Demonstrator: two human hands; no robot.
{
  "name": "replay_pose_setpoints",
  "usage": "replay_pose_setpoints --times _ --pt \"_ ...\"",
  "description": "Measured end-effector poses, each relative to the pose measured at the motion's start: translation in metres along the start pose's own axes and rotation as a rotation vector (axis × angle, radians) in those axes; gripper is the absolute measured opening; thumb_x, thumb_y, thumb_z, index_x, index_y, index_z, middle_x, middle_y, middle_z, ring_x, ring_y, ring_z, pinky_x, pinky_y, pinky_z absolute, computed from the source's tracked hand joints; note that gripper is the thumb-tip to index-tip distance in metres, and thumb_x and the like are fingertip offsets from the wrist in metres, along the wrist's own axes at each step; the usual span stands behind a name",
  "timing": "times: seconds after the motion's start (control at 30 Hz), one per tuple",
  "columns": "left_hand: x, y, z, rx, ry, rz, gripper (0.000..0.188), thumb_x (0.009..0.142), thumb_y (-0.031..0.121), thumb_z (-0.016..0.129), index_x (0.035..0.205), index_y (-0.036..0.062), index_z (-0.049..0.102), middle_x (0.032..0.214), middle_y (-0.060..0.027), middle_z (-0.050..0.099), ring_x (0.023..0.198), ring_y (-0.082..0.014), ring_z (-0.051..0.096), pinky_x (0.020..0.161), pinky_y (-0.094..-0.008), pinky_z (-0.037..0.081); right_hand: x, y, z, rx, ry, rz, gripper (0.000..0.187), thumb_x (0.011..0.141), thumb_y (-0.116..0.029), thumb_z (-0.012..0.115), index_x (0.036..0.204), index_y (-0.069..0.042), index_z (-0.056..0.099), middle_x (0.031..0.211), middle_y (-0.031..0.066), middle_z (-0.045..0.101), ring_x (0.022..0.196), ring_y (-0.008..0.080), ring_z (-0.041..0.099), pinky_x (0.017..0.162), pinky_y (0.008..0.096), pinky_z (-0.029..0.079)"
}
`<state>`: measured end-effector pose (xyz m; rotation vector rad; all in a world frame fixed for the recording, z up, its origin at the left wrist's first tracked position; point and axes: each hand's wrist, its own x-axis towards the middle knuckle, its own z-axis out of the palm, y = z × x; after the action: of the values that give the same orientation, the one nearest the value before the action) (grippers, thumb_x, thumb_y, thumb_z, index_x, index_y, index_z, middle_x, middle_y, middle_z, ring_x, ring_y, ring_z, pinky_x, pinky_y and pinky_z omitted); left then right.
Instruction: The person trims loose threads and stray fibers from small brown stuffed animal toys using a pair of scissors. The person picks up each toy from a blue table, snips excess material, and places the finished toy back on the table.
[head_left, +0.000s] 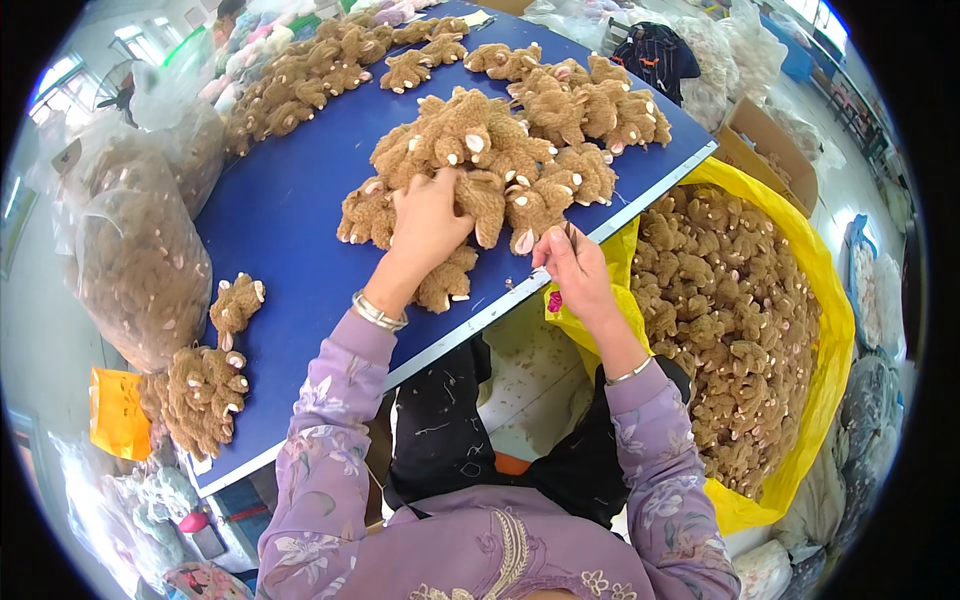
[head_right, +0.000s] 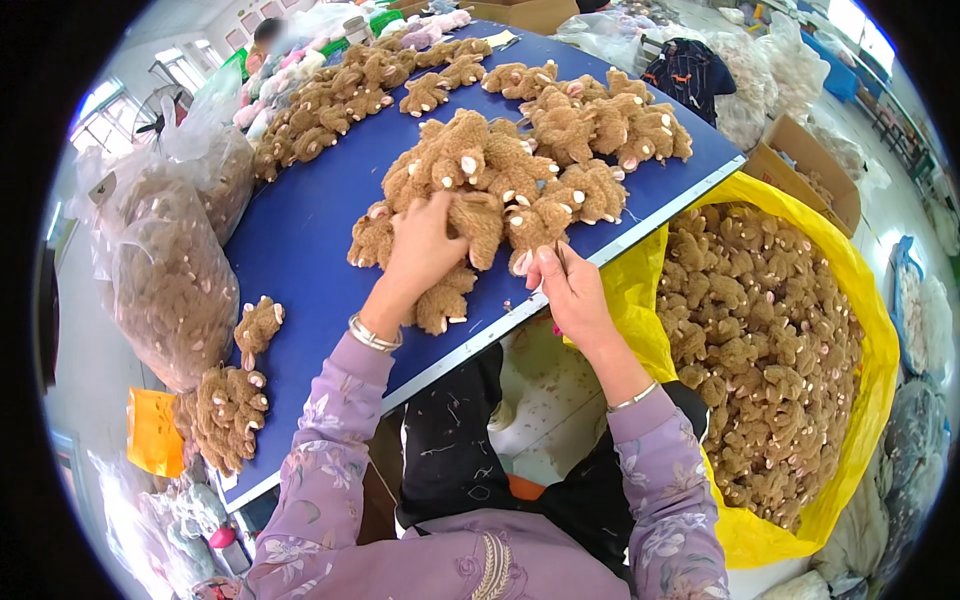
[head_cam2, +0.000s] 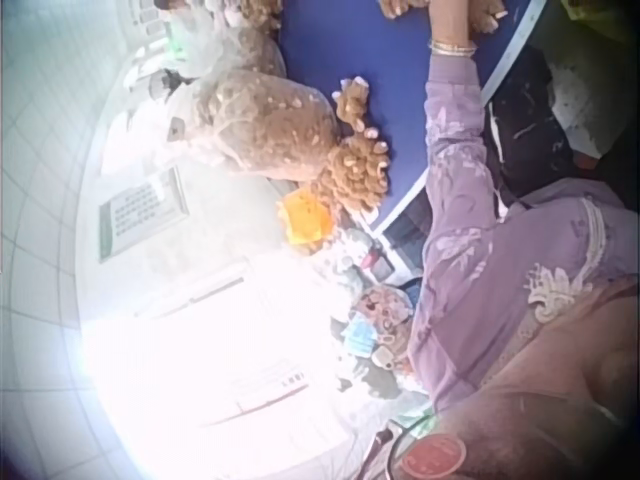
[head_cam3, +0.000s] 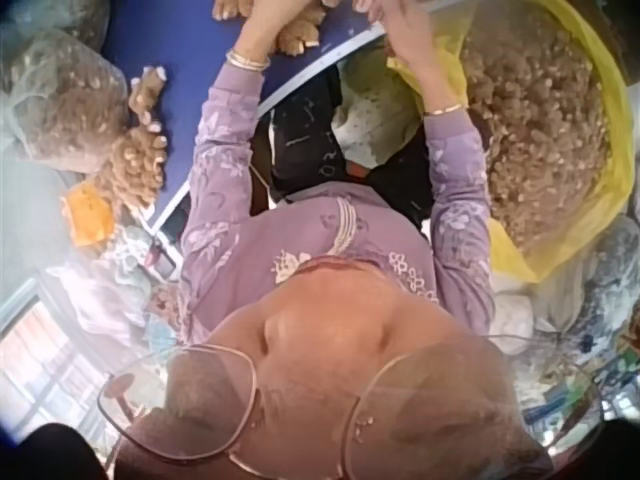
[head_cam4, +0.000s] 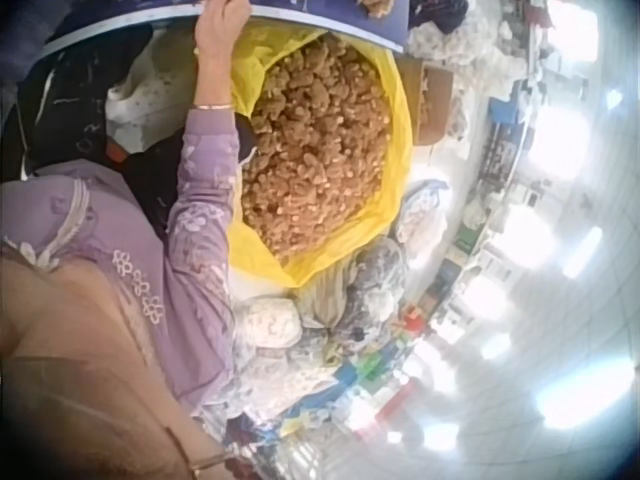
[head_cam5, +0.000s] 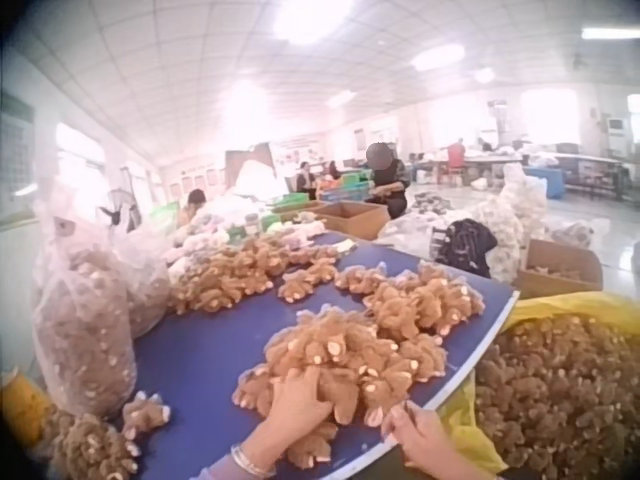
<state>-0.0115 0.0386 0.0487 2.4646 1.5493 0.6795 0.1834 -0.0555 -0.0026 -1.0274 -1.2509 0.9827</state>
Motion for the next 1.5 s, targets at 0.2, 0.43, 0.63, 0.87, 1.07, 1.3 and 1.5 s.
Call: replay_pose_setpoints --times 0.2,0.43,0.63,0.87,1.07,1.3,1.5 --pt "-0.021 0.033 -0.029 -0.298 0.216 0.179 0.052 0.067 0.004 0.068 0.117 0.0063 0.054 0.109 -0.0139 0.056 0.111 -0.0328 0.048 0.101 -0.0424 0.031 -0.002 -0.010 -0.004 0.169 -0.024 0.023 0.032 0.096 -0.033 0.057 0.092 -0.002 0.056 0.082 0.0028 0.059 0.077 0.0075 0.051 0.070 0.0225 0.042" --pt "-0.035 0.055 -0.008 -0.265 0.231 0.320 0.054 0.065 0.003 0.068 0.117 0.0063 0.053 0.112 -0.0134 0.055 0.115 -0.0333 0.047 0.103 -0.0445 0.031 -0.005 -0.013 -0.015 0.293 0.056 0.071 0.035 0.091 -0.039 0.064 0.088 -0.006 0.054 0.072 -0.0032 0.052 0.063 0.0048 0.045 0.056 0.0197 0.037" --pt "-0.037 0.066 0.001 -0.328 0.108 0.300 0.049 0.069 0.005 0.067 0.116 0.0042 0.053 0.099 -0.0153 0.060 0.097 -0.0358 0.054 0.091 -0.0435 0.040 -0.009 -0.023 -0.045 0.379 0.201 0.151 0.030 0.098 -0.029 0.055 0.076 -0.009 0.049 0.059 -0.0026 0.045 0.047 0.0042 0.036 0.043 0.0209 0.029" --pt "-0.043 0.078 0.010 -0.599 -0.349 0.146 0.065 0.074 0.017 0.073 0.131 0.0018 0.045 0.117 -0.0233 0.058 0.114 -0.0395 0.053 0.097 -0.0419 0.043 -0.026 -0.043 -0.070 0.475 0.157 0.133 0.029 0.096 -0.031 0.056 0.082 -0.007 0.055 0.058 -0.0001 0.047 0.046 0.0076 0.041 0.044 0.0225 0.033" --pt "-0.055 0.099 0.005 -0.715 -0.310 0.340 0.097 0.067 0.030 0.082 0.142 -0.0042 0.030 0.140 -0.0236 0.040 0.132 -0.0356 0.037 0.110 -0.0408 0.031 -0.031 -0.045 -0.077 0.343 0.122 0.088 0.026 0.095 -0.029 0.058 0.080 -0.008 0.057 0.059 -0.0021 0.051 0.047 0.0044 0.041 0.044 0.0198 0.032" --pt "-0.056 0.101 0.048 -0.950 -0.370 0.151 0.047 0.084 0.008 0.067 0.125 0.0012 0.046 0.104 -0.0108 0.063 0.094 -0.0159 0.061 0.084 -0.0297 0.050 -0.028 -0.044 -0.068 0.211 0.014 0.122 0.023 0.094 -0.023 0.062 0.078 -0.007 0.056 0.062 -0.0023 0.054 0.052 0.0048 0.044 0.049 0.0216 0.036" --pt "-0.053 0.073 0.069 -0.879 -0.295 0.209 0.028 0.083 0.007 0.066 0.108 0.0001 0.055 0.093 -0.0133 0.065 0.084 -0.0197 0.064 0.078 -0.0317 0.051 -0.021 -0.029 -0.062 -0.117 0.384 -0.065 0.022 0.091 -0.019 0.064 0.078 -0.004 0.056 0.070 -0.0038 0.054 0.062 0.0043 0.045 0.057 0.0219 0.039"
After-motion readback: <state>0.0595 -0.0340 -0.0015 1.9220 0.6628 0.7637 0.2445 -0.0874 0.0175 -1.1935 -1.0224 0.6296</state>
